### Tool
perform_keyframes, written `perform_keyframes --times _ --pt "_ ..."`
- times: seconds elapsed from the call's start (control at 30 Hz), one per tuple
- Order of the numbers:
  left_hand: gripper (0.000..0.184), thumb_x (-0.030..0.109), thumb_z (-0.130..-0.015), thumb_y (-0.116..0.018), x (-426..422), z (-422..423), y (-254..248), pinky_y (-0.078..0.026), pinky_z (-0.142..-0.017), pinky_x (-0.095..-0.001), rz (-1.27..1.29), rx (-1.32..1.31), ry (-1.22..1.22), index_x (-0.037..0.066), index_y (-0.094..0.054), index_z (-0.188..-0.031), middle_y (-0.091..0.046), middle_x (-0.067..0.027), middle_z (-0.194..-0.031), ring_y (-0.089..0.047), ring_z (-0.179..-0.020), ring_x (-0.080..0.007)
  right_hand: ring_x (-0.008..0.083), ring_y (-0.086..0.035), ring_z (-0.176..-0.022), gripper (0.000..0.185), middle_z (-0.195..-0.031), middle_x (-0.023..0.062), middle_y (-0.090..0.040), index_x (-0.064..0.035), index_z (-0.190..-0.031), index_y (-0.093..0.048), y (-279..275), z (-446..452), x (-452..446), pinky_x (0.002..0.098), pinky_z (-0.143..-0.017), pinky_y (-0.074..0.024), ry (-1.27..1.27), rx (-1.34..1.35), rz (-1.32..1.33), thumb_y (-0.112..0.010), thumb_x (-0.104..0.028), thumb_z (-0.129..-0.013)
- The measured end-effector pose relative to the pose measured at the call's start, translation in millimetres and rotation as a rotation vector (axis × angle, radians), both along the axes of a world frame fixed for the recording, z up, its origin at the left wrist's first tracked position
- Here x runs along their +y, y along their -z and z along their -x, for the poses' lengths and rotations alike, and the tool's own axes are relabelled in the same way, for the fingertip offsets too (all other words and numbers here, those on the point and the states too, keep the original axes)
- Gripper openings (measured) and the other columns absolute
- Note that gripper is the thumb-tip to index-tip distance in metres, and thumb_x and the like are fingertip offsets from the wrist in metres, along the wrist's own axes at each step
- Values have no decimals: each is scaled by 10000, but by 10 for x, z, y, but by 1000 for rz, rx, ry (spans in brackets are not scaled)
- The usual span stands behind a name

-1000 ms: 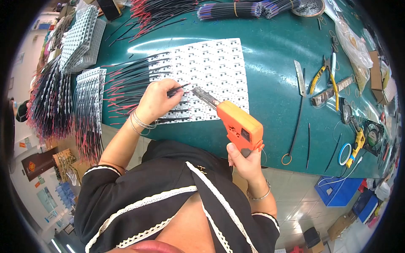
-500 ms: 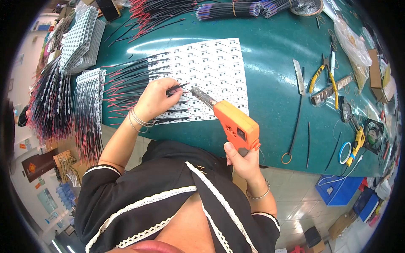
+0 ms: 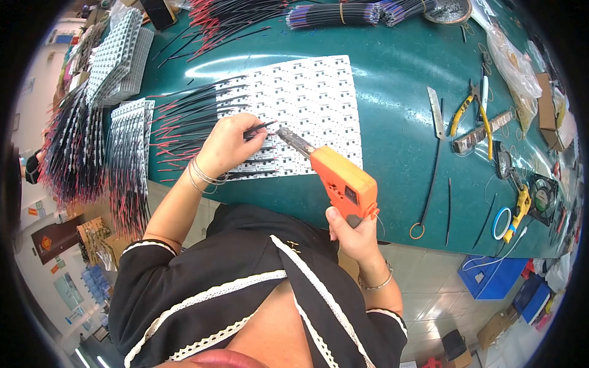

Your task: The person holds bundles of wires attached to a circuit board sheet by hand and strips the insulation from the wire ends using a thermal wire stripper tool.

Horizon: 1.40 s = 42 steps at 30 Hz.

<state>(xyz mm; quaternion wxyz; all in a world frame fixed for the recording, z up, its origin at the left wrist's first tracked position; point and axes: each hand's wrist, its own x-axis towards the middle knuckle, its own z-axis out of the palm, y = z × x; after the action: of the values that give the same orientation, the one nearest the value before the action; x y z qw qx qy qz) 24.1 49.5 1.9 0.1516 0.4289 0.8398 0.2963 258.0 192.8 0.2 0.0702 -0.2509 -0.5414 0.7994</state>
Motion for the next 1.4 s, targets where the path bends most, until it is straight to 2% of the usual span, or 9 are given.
perform_keyframes --times 0.17,0.77,0.87,1.17,1.4 --pt "128 100 -728 -620 5 -1 -10 -466 -583 -343 10 2 3 -22 -588 -752 -582 -162 -696 -591 -636 -309 98 -431 -392 336 -543 32 -453 87 -1086 -433 -15 -29 26 233 -381 -382 15 5 26 -540 -139 -861" --pt "136 110 -736 -607 3 9 -6 -460 -592 -349 36 -7 10 -21 -592 -769 -578 -166 -698 -582 -643 -316 104 -437 -395 187 -544 30 -448 31 -969 -450 37 4 4 237 -379 -386 -32 -16 -3 -524 -108 -869" --pt "134 108 -737 -605 13 6 -11 -459 -594 -350 28 -6 15 -21 -593 -770 -578 -165 -698 -582 -644 -314 103 -436 -395 196 -547 32 -451 36 -962 -447 33 -1 10 235 -376 -384 -32 -23 -20 -527 -115 -867" --pt "133 108 -737 -607 9 11 -11 -457 -599 -351 43 -9 16 -19 -594 -774 -578 -164 -699 -582 -651 -315 100 -423 -384 325 -534 28 -440 78 -1076 -427 14 -47 45 234 -373 -381 16 19 47 -538 -144 -867" --pt "152 112 -740 -603 16 56 -37 -449 -597 -361 51 -5 102 -28 -593 -798 -570 -179 -708 -571 -661 -334 96 -428 -385 279 -527 24 -442 64 -1033 -437 27 -55 23 234 -375 -383 -5 14 29 -533 -142 -870"
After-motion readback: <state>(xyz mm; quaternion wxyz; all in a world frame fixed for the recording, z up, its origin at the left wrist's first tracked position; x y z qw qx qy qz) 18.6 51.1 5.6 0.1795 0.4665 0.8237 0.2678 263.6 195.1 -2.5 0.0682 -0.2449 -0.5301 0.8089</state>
